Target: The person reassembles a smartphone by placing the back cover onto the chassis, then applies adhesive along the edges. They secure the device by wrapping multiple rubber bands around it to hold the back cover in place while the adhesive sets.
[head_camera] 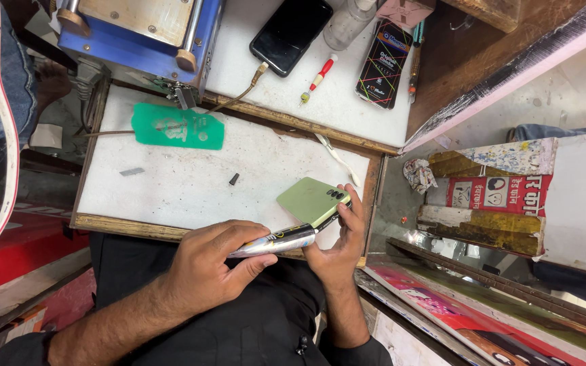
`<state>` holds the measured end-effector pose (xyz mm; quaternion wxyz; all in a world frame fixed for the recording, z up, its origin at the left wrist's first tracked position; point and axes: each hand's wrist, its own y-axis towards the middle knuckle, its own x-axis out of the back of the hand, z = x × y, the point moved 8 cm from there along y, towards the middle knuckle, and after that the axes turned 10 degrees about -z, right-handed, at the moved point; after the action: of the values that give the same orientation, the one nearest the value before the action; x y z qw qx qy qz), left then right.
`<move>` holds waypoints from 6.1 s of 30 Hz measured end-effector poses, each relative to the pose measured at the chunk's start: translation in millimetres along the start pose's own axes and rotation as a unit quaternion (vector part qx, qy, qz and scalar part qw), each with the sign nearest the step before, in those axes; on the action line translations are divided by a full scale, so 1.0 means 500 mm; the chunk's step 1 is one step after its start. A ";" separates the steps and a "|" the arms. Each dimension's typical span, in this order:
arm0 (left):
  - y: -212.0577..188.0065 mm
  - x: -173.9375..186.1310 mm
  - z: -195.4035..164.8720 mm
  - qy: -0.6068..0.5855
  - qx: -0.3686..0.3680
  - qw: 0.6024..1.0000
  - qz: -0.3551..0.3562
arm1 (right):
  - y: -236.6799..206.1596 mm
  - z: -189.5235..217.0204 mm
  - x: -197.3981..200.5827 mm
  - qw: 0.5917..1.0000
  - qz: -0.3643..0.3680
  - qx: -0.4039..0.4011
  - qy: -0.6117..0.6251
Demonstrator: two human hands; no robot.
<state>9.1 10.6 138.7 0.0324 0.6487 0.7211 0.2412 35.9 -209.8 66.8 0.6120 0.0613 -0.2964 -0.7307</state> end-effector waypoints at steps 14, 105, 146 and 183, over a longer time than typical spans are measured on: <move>-0.042 -0.016 0.086 -0.087 0.169 0.981 -0.030 | -0.004 -0.018 0.021 0.998 0.032 -0.028 0.045; -0.096 -0.101 0.292 -0.104 0.319 0.940 -0.060 | 0.063 -0.093 0.087 0.994 -0.073 -0.078 0.019; -0.101 -0.085 0.257 -0.034 0.203 0.976 -0.066 | 0.064 -0.088 0.069 0.996 -0.019 -0.088 0.023; -0.108 -0.019 0.258 -0.233 0.279 0.928 -0.081 | 0.091 -0.026 0.042 0.984 0.168 -0.049 0.044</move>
<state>7.5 38.5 1.4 0.0365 0.6091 0.7814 -0.1310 75.8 -237.4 85.0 0.7408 0.0130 -0.2390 -0.6276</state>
